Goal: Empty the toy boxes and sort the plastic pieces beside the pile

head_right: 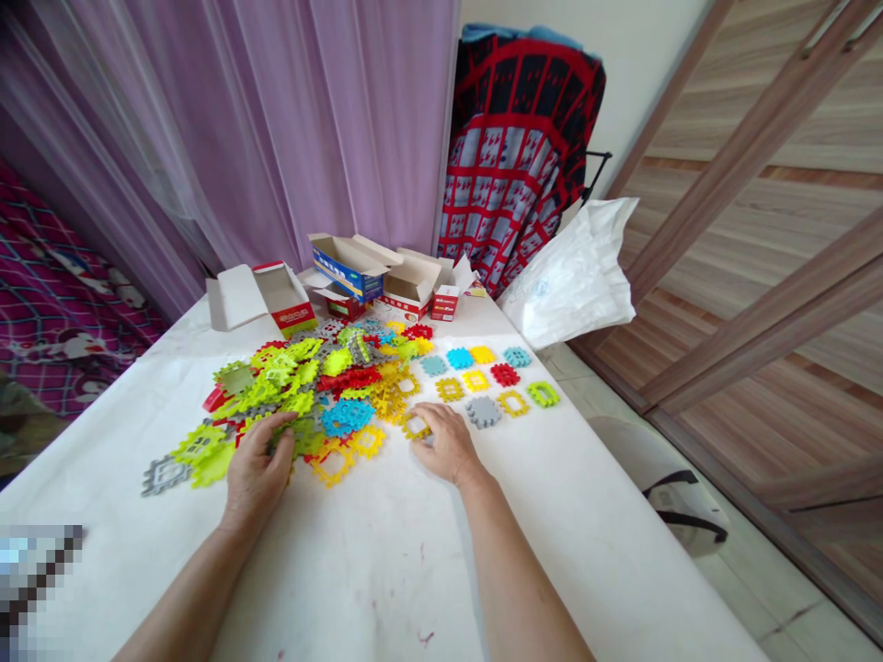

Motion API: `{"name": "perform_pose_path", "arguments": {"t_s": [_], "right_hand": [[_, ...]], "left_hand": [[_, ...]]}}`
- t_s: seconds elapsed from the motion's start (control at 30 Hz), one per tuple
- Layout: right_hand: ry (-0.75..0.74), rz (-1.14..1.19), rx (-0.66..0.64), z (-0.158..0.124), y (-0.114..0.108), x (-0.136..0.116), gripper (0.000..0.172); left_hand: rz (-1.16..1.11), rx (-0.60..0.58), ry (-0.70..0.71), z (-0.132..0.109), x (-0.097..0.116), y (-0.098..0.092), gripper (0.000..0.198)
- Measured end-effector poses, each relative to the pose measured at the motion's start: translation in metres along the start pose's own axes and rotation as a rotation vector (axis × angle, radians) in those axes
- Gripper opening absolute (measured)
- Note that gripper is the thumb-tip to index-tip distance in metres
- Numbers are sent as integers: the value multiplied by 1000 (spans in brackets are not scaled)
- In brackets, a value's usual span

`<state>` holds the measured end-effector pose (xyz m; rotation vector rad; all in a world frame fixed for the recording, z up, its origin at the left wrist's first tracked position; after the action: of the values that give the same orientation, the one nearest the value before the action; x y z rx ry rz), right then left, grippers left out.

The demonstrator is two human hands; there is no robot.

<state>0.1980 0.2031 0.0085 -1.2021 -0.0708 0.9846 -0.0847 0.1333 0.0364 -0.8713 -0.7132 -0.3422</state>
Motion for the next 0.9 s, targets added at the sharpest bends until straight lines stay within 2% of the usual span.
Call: {"name": "perform_pose_path", "arguments": {"t_s": [0.1, 0.23, 0.5, 0.63, 0.9], "right_hand": [[33, -37, -7, 2, -1, -2, 40], [65, -61, -6, 2, -3, -2, 46], [2, -27, -49, 0, 0, -3, 47], [16, -25, -37, 0, 0, -1, 42], [51, -62, -18, 1, -4, -5, 44]], "left_hand": [[5, 0, -2, 0, -1, 0, 24], [14, -6, 3, 0, -1, 1, 24], [4, -12, 8, -1, 0, 1, 25], [-2, -8, -2, -1, -2, 1, 25], [-1, -16, -11, 0, -2, 1, 23]]}}
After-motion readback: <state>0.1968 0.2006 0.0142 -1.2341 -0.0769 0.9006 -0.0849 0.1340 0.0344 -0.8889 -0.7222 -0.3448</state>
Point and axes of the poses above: each hand's wrist, its own z-axis towards the middle knuckle, its own y-axis out of the palm, x = y × z, the point moved 9 cm from there along z, towards the middle knuckle, and after that the axes turned 10 degrees about -y, right-handed, at the moved point
